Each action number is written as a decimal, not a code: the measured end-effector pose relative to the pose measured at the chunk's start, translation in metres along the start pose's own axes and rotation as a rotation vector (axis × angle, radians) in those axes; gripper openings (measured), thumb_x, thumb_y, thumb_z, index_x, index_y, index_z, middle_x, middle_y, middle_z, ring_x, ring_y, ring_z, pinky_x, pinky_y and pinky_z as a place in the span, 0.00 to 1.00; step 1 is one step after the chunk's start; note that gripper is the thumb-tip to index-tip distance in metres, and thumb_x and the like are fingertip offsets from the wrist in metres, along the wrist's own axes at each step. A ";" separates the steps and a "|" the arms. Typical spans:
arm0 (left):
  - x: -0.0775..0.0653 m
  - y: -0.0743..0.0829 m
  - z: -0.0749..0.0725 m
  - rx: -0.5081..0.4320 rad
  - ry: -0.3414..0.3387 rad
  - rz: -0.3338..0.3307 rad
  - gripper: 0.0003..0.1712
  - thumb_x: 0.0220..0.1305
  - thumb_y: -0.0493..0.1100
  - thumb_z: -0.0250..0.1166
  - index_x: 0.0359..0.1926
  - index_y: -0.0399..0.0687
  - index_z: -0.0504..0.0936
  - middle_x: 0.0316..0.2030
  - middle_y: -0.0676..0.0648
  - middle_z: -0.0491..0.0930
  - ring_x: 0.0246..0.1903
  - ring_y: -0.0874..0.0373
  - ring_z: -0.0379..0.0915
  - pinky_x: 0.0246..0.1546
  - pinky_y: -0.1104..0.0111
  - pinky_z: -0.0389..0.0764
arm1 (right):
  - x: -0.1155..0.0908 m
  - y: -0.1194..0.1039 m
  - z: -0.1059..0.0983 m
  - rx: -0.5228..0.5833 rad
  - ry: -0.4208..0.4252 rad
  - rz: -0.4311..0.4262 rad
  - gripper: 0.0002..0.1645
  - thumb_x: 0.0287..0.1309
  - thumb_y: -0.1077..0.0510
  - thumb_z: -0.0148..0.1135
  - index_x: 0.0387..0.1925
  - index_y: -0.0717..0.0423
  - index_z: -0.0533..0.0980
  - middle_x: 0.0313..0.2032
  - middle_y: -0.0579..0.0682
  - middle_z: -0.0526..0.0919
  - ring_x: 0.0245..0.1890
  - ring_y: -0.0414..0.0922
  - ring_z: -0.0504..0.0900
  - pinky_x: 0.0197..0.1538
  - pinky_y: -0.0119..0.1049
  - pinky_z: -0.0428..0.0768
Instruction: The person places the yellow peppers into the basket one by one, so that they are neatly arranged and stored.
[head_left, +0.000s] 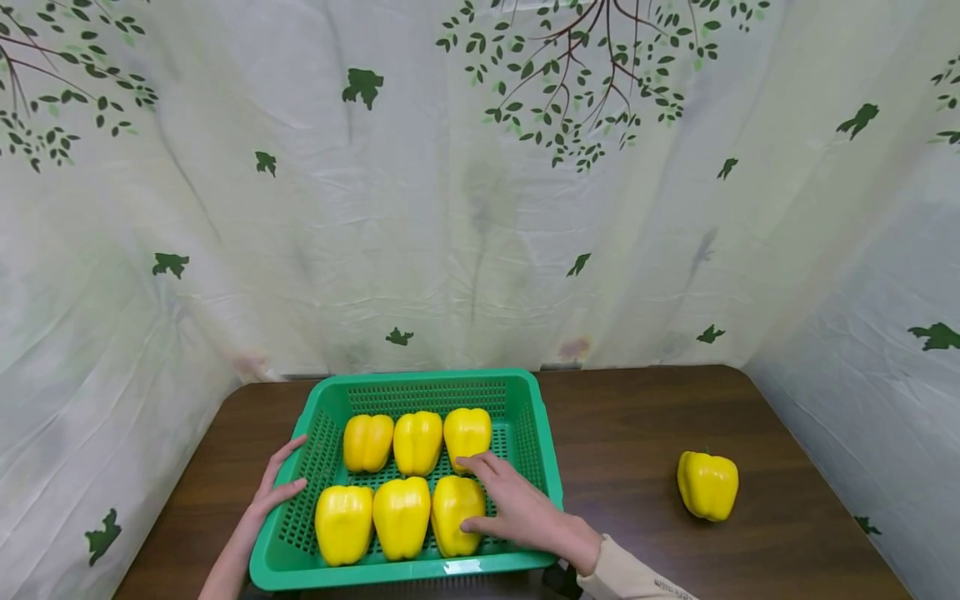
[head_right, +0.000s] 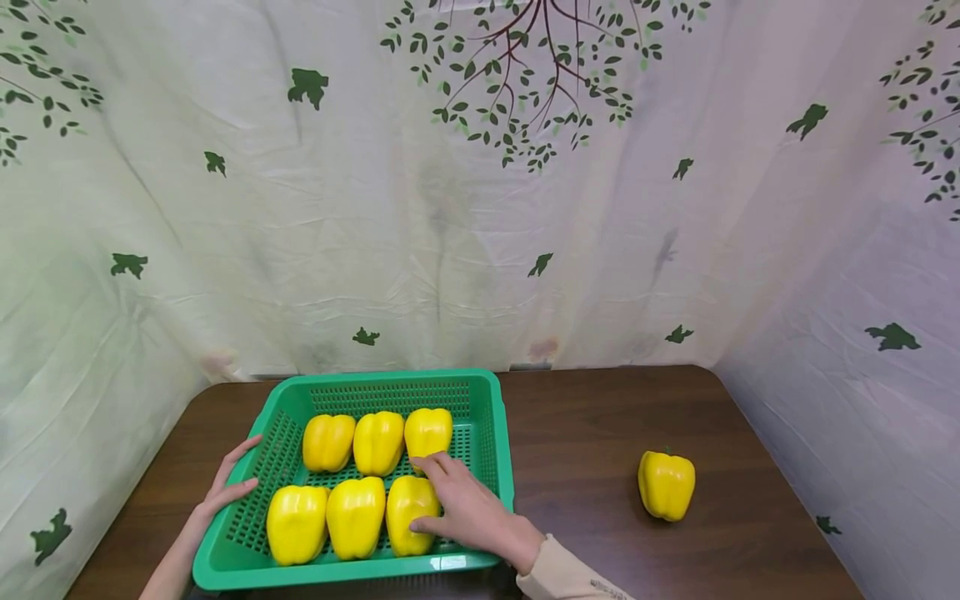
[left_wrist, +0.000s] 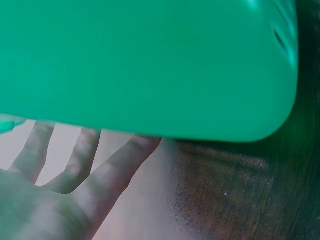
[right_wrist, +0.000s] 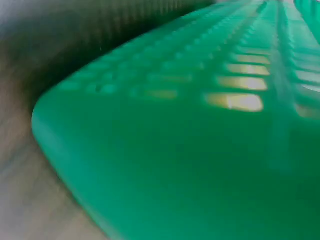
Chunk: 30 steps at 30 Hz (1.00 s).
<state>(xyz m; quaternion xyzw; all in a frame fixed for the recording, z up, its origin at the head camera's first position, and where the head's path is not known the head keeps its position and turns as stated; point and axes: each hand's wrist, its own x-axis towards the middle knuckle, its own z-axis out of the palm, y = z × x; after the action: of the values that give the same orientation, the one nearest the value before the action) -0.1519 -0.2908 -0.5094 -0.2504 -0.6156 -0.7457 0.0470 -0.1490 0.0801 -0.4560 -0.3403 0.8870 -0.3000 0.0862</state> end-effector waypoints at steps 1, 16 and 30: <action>-0.001 0.000 0.000 -0.001 0.001 -0.009 0.40 0.62 0.19 0.39 0.68 0.57 0.64 0.59 0.61 0.68 0.54 0.68 0.69 0.48 0.77 0.72 | -0.001 0.001 -0.002 0.018 0.002 0.012 0.42 0.58 0.44 0.65 0.68 0.53 0.61 0.61 0.50 0.66 0.57 0.45 0.69 0.55 0.38 0.72; -0.003 0.002 0.000 0.013 0.016 -0.048 0.38 0.64 0.21 0.40 0.69 0.57 0.62 0.60 0.62 0.67 0.53 0.68 0.69 0.47 0.77 0.72 | -0.021 0.020 -0.033 0.198 0.184 -0.037 0.36 0.59 0.52 0.66 0.66 0.53 0.64 0.58 0.45 0.69 0.50 0.43 0.73 0.50 0.40 0.77; -0.002 0.002 0.003 0.039 0.042 -0.067 0.37 0.64 0.22 0.41 0.69 0.56 0.63 0.59 0.62 0.66 0.53 0.69 0.69 0.47 0.77 0.72 | -0.039 0.043 -0.050 0.211 0.360 -0.119 0.34 0.55 0.59 0.69 0.62 0.57 0.68 0.54 0.51 0.73 0.48 0.51 0.76 0.46 0.41 0.79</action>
<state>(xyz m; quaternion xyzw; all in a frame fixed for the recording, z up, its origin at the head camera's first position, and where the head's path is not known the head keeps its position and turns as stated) -0.1487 -0.2888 -0.5076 -0.2127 -0.6369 -0.7400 0.0397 -0.1613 0.1542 -0.4434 -0.3223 0.8301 -0.4515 -0.0564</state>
